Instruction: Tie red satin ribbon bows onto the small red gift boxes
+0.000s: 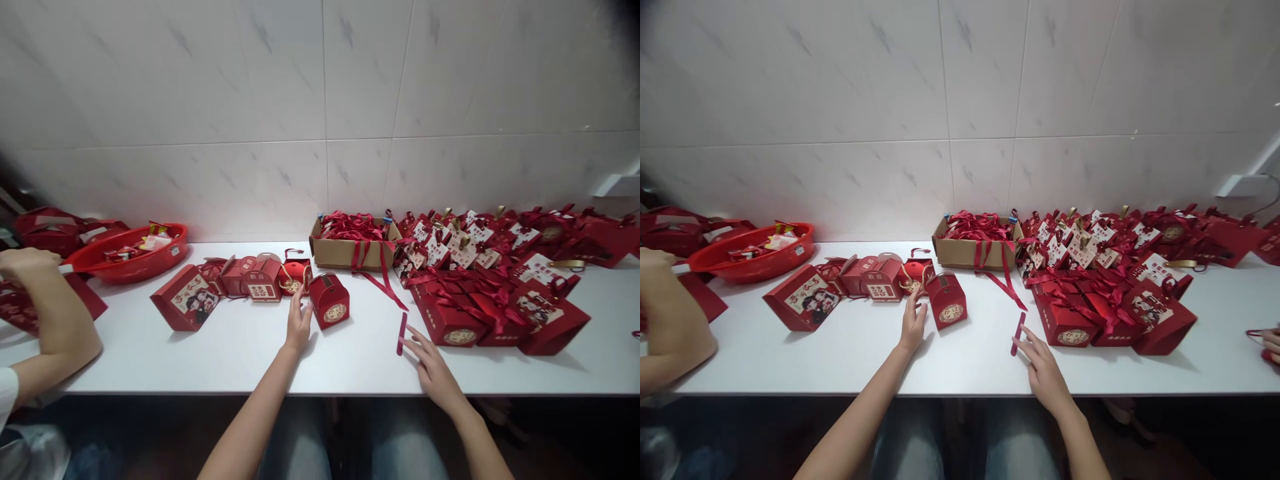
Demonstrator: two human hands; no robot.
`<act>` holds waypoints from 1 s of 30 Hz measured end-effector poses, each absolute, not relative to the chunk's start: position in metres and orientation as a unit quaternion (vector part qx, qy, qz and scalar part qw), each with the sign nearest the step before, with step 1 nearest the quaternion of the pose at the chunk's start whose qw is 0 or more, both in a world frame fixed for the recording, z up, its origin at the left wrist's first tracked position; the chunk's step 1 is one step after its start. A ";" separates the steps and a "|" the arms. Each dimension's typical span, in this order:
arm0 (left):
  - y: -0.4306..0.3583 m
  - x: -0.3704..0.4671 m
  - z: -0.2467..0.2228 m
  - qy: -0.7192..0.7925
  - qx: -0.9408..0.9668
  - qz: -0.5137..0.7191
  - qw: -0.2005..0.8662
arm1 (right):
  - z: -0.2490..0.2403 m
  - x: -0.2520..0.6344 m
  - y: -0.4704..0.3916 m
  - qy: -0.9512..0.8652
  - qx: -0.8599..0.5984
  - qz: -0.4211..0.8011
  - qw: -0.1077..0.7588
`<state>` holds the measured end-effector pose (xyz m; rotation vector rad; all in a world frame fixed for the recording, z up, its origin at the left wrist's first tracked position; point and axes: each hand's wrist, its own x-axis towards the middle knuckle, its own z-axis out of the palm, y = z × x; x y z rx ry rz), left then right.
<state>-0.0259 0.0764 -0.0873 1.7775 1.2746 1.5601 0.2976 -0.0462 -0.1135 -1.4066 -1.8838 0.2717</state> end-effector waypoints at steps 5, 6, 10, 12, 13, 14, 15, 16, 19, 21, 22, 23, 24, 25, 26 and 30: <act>0.078 -0.029 -0.088 0.430 0.697 0.535 0.209 | -0.077 0.282 0.007 -0.717 -0.634 0.087 0.276; 0.078 -0.029 -0.088 0.424 0.707 0.527 0.206 | -0.069 0.278 0.021 -0.694 -0.676 0.081 0.233; 0.078 -0.028 -0.087 0.418 0.728 0.503 0.205 | -0.053 0.266 0.063 -0.597 -0.786 0.075 0.140; 0.077 -0.027 -0.086 0.421 0.724 0.502 0.216 | -0.053 0.265 0.074 -0.583 -0.798 0.080 0.130; 0.076 -0.027 -0.085 0.422 0.721 0.503 0.222 | -0.053 0.265 0.077 -0.578 -0.801 0.082 0.128; 0.075 -0.026 -0.085 0.423 0.719 0.504 0.226 | -0.052 0.267 0.078 -0.576 -0.803 0.084 0.129; 0.075 -0.026 -0.084 0.422 0.718 0.505 0.228 | -0.051 0.269 0.078 -0.573 -0.804 0.085 0.132; 0.074 -0.026 -0.084 0.421 0.718 0.506 0.228 | -0.048 0.271 0.078 -0.573 -0.804 0.085 0.133; 0.073 -0.025 -0.083 0.417 0.722 0.506 0.221 | -0.031 0.279 0.070 -0.593 -0.771 0.100 0.211; 0.073 -0.025 -0.082 0.420 0.728 0.499 0.209 | -0.010 0.284 0.059 -0.611 -0.697 0.141 0.346; 0.073 -0.025 -0.082 0.424 0.731 0.495 0.200 | 0.003 0.285 0.052 -0.609 -0.649 0.169 0.424; 0.072 -0.025 -0.081 0.428 0.734 0.491 0.190 | 0.018 0.286 0.044 -0.601 -0.597 0.197 0.494; 0.072 -0.025 -0.081 0.432 0.737 0.488 0.180 | 0.033 0.287 0.035 -0.585 -0.552 0.222 0.552; 0.072 -0.025 -0.080 0.435 0.738 0.486 0.172 | 0.049 0.287 0.026 -0.566 -0.514 0.233 0.601; 0.072 -0.025 -0.080 0.438 0.739 0.485 0.166 | 0.065 0.286 0.016 -0.548 -0.473 0.232 0.650; 0.072 -0.026 -0.080 0.440 0.739 0.483 0.164 | 0.116 0.282 -0.018 -0.498 -0.321 0.189 0.783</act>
